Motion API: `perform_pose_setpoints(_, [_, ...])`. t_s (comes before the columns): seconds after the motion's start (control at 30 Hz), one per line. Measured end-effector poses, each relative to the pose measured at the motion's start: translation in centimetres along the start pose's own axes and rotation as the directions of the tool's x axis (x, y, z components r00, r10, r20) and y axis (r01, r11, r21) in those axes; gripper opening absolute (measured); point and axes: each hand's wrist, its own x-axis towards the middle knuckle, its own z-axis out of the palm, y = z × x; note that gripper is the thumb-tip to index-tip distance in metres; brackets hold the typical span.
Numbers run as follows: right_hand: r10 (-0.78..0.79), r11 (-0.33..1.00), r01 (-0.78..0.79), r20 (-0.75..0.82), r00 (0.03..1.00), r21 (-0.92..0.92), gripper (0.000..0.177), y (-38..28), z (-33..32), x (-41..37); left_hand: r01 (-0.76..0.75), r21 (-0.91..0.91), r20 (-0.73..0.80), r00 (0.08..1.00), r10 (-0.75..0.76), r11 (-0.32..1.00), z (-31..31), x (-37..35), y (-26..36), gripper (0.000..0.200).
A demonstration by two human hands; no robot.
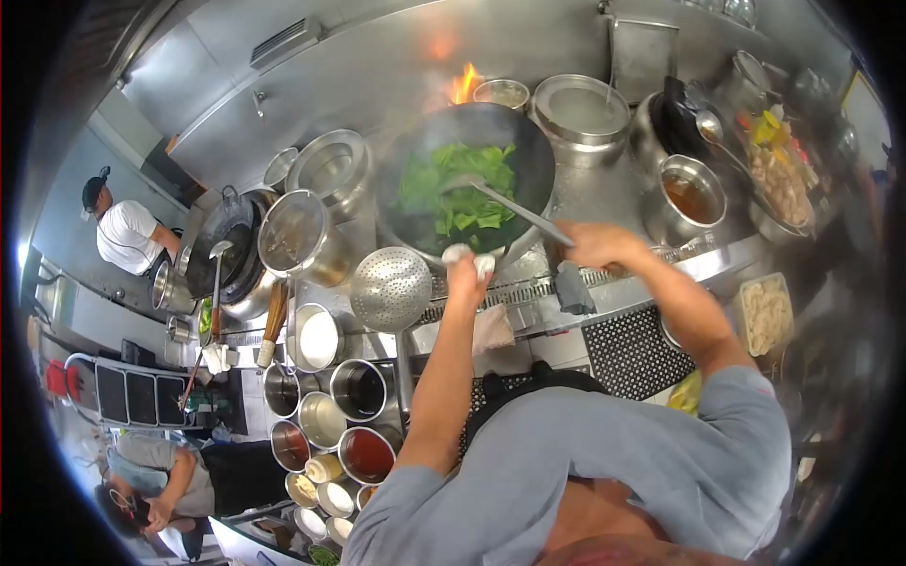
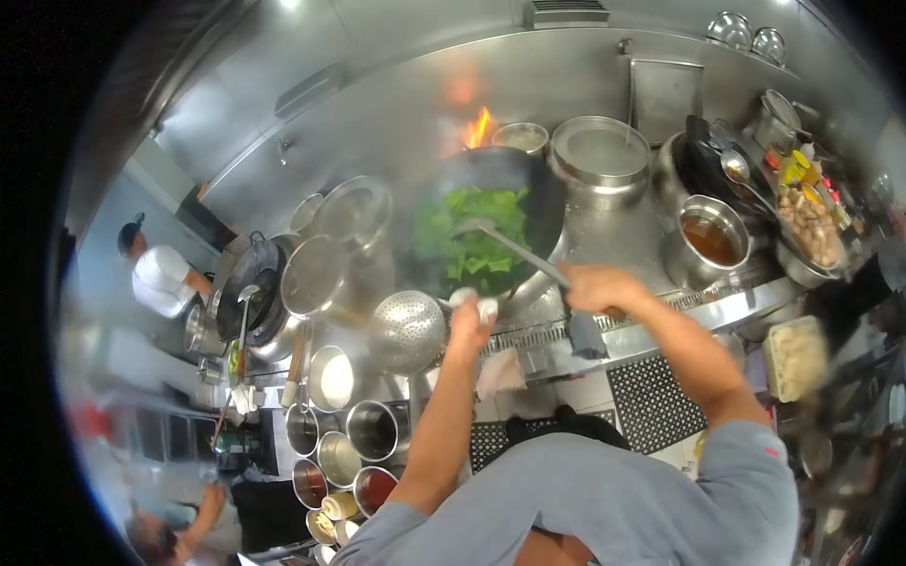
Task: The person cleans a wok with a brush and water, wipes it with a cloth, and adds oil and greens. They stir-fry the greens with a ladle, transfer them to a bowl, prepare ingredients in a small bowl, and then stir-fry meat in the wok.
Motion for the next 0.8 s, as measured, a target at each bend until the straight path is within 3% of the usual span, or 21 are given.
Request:
perform_pose_setpoints(0.13, [0.091,0.995,-0.090,-0.034,0.995,0.039,0.064,-3.2,-1.7,-3.1,-0.017,0.076,0.039,0.999,0.014,0.997,-1.9,-7.2,-2.0,0.015])
perform_pose_setpoints(0.17, [-0.052,0.999,0.052,-0.088,0.995,0.001,0.064,-1.2,-1.7,-4.1,-0.015,0.080,0.034,0.999,0.012,0.997,-2.0,-8.0,-1.9,0.016])
perform_pose_setpoints(0.23, [-0.195,0.981,0.192,-0.112,0.974,-0.037,0.064,-1.0,-2.5,-5.7,0.027,0.034,-0.024,0.999,-0.026,0.999,-0.2,-7.0,1.4,0.017])
perform_pose_setpoints(0.3, [-0.050,0.995,0.038,0.143,0.988,0.088,0.065,-2.6,-5.5,-7.7,0.092,0.006,-0.052,0.994,-0.091,0.996,1.1,-4.5,4.4,0.018])
perform_pose_setpoints(0.43, [0.026,1.000,-0.028,0.180,0.983,0.011,0.065,-2.7,-2.0,-2.6,0.076,-0.032,0.027,0.997,-0.076,0.997,0.2,0.3,2.5,0.020])
perform_pose_setpoints(0.5, [0.043,0.996,-0.048,-0.061,0.997,-0.077,0.069,-1.6,1.4,0.6,-0.085,0.103,0.040,0.996,0.081,0.991,-1.5,-1.4,-1.2,0.024])
perform_pose_setpoints(0.57, [-0.015,0.999,0.010,-0.102,0.995,-0.050,0.068,-2.6,0.3,-3.2,0.045,0.071,-0.010,0.999,-0.045,0.996,-2.3,-5.3,-2.4,0.027])
perform_pose_setpoints(0.6, [-0.066,0.998,0.063,-0.135,0.989,-0.020,0.068,-2.5,-0.2,-4.6,0.053,0.119,-0.030,0.998,-0.049,0.991,-1.9,-7.6,-1.6,0.027])
perform_pose_setpoints(0.67, [-0.305,0.952,0.294,-0.188,0.933,-0.088,0.066,2.5,0.6,-5.2,0.037,-0.073,-0.096,0.994,-0.044,0.997,-1.3,-7.1,-0.2,0.024])
perform_pose_setpoints(0.7, [-0.306,0.952,0.296,-0.172,0.936,-0.080,0.066,0.6,-1.1,-6.6,-0.009,0.005,-0.026,1.000,0.009,1.000,-1.0,-5.8,1.3,0.016])
perform_pose_setpoints(0.73, [-0.059,0.997,0.058,0.032,0.998,0.041,0.065,-2.9,-4.9,-9.0,0.040,-0.045,-0.041,0.998,-0.042,0.998,-0.6,-3.9,2.7,0.010])
perform_pose_setpoints(0.77, [0.172,0.973,-0.205,0.256,0.951,0.106,0.064,-4.8,-6.7,-10.2,0.028,-0.026,0.015,0.999,-0.028,0.999,-1.5,-1.0,2.6,0.009])
perform_pose_setpoints(0.8, [0.169,0.974,-0.202,0.256,0.952,0.105,0.064,-4.0,-6.0,-9.8,0.037,0.033,0.003,0.999,-0.037,0.999,-0.5,-1.1,3.6,0.010])
